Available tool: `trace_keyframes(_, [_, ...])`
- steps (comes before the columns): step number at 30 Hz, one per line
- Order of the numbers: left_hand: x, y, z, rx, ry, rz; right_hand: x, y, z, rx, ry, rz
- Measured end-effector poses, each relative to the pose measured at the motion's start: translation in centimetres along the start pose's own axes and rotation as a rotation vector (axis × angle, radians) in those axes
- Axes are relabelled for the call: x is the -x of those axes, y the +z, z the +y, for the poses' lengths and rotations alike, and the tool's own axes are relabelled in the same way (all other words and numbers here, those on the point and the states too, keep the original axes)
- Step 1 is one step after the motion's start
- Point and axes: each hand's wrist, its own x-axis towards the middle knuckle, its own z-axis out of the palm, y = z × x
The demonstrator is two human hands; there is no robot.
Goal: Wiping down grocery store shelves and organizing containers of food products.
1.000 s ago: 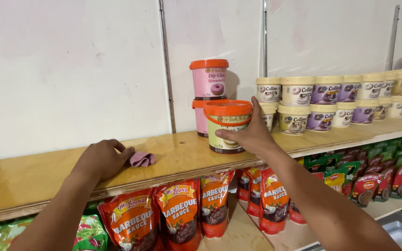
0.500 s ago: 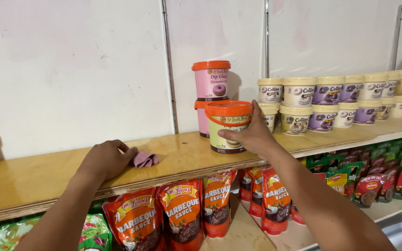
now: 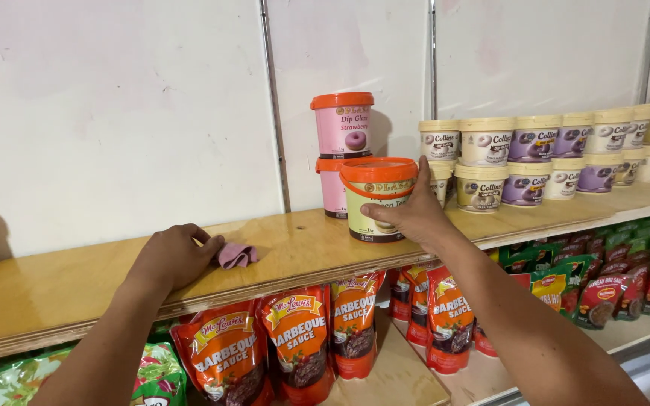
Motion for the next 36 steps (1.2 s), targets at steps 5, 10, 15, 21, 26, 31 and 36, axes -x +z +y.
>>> trace_keyframes(5, [0.5, -0.4, 0.1, 0.119, 0.041, 0.150, 2.1, 1.3, 0.7, 0.233, -0.504, 0.271])
trace_keyframes(10, [2.8, -2.6, 1.1, 0.410, 0.190, 0.417, 5.1, 8.2, -4.6, 0.371, -0.906, 0.284])
trace_keyframes(15, [3.9, -3.8, 0.8, 0.801, 0.281, 0.230, 5.6, 17.3, -9.5, 0.177, -0.593, -0.351])
trace_keyframes(21, [4.4, -8.1, -7.4, 0.252, 0.125, 0.320, 4.5, 26.0, -11.1, 0.310, -0.333, -0.506])
trace_keyframes(26, [2.6, -13.3, -19.4, -0.056, -0.198, 0.402, 4.2, 30.1, -11.4, 0.388, -0.413, -0.476])
trace_keyframes(31, [-2.0, -16.9, -29.3, -0.040, -0.436, 0.472, 4.3, 31.2, -11.7, 0.701, -0.270, -0.701])
trace_keyframes(36, [-5.9, -18.8, -34.8, 0.082, -0.366, 0.602, 5.2, 30.8, -13.0, 0.695, -0.139, -0.738])
